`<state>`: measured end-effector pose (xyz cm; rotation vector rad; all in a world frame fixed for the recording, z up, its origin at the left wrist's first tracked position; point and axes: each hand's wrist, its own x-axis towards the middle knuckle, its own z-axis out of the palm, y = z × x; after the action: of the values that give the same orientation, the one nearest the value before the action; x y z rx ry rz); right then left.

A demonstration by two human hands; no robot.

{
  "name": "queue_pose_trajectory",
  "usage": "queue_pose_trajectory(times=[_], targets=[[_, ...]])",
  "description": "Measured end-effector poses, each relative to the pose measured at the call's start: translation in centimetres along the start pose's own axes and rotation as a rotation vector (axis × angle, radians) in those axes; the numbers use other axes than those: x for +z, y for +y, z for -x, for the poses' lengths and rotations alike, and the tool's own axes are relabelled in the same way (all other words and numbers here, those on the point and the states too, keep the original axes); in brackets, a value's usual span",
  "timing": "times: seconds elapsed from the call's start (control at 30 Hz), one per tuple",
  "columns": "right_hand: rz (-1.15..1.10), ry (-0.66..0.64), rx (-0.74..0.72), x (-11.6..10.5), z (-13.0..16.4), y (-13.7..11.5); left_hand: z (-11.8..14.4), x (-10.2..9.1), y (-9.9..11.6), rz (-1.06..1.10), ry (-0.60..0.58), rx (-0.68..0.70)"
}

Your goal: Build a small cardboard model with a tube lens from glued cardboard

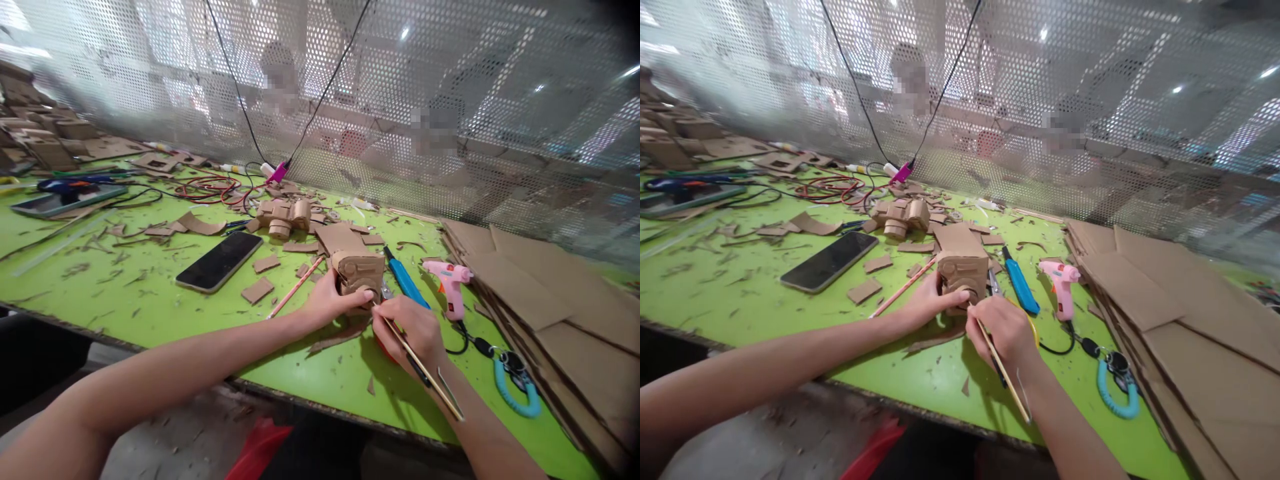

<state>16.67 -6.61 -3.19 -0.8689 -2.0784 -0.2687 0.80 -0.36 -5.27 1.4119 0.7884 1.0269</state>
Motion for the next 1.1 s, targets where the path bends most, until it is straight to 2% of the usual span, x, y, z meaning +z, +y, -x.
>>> queue_pose_trajectory(times=[0.13, 0.23, 0.37, 0.47, 0.57, 0.67, 0.73, 0.87, 1.0, 1.1], targets=[[0.053, -0.056, -0.095, -0.4, -0.2, -0.1, -0.1, -0.1, -0.1, -0.044, -0.002, 0.046], [0.048, -0.104, -0.109, -0.7, 0.1, 0.2, -0.1, -0.2, -0.2, -0.061, -0.005, 0.061], [-0.053, -0.128, -0.044, -0.8, 0.5, 0.6, -0.1, -0.1, -0.3, -0.072, -0.006, 0.048], [-0.201, -0.045, 0.019, -0.8, 0.6, 0.7, -0.2, -0.1, -0.3, -0.021, -0.012, 0.013], [-0.355, 0.058, 0.187, -1.0, 0.3, 0.3, -0.4, -0.2, -0.4, 0.073, 0.008, -0.054], [-0.412, 0.083, 0.350, -1.5, -0.2, -0.2, -0.7, -0.4, -0.6, 0.222, -0.058, -0.107], [-0.402, 0.078, 0.368, -1.7, -0.3, -0.5, -0.8, -0.5, -0.6, 0.276, -0.092, -0.135], [-0.324, 0.055, 0.357, -1.6, -0.3, -0.9, -0.6, -0.5, -0.3, 0.265, -0.073, -0.172], [-0.289, 0.045, 0.323, -1.5, -0.3, -0.9, -0.4, -0.4, 0.0, 0.205, -0.072, -0.160], [-0.277, 0.033, 0.357, -1.5, -0.3, -0.8, -0.3, -0.4, 0.2, 0.182, -0.106, -0.132]])
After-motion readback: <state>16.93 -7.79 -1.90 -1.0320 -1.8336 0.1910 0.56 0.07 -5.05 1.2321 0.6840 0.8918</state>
